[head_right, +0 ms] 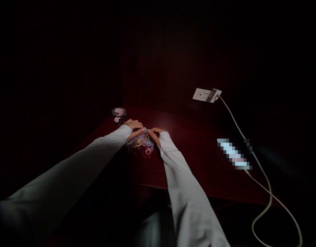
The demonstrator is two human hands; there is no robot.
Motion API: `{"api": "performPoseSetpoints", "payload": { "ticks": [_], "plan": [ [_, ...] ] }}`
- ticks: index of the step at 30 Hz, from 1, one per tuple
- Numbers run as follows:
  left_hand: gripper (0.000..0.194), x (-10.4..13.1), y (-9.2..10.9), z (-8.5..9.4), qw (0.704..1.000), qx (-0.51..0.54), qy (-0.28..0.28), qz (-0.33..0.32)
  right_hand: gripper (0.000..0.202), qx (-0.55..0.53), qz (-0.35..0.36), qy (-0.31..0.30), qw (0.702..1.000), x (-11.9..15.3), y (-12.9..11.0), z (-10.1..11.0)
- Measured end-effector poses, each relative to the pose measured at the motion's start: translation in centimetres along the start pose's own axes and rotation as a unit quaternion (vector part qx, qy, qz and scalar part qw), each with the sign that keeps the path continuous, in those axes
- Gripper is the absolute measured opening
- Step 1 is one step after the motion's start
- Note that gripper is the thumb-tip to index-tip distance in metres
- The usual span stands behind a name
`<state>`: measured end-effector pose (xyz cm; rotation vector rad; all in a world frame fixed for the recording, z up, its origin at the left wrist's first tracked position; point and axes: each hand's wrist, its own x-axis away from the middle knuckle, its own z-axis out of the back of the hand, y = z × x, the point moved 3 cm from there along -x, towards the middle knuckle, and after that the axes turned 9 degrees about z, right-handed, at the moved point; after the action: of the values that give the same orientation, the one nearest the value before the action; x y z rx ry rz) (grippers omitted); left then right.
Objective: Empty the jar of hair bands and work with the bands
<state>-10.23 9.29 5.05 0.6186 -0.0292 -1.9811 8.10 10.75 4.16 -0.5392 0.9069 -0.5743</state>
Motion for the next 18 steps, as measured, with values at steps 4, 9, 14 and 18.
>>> {"api": "performPoseSetpoints", "payload": {
  "ticks": [4,9,14,18],
  "plan": [
    [0.034,-0.1,0.0,0.0,1.000,-0.001,0.004,-0.003,0.049,0.014,-0.016,-0.008,1.000,0.1,-0.8,0.1],
    [0.030,0.0,0.0,-0.1,1.000,0.004,0.025,-0.008,0.052,0.021,-0.032,-0.012,0.999,0.1,-1.7,0.1],
    [0.030,0.1,0.0,0.0,0.999,0.025,0.034,-0.015,0.052,0.001,-0.043,-0.009,0.999,0.2,-1.8,0.1],
    [0.029,0.0,-0.2,0.0,0.999,0.041,0.018,-0.022,0.050,-0.023,-0.045,-0.006,0.999,0.2,-1.5,0.0]
  ]
}}
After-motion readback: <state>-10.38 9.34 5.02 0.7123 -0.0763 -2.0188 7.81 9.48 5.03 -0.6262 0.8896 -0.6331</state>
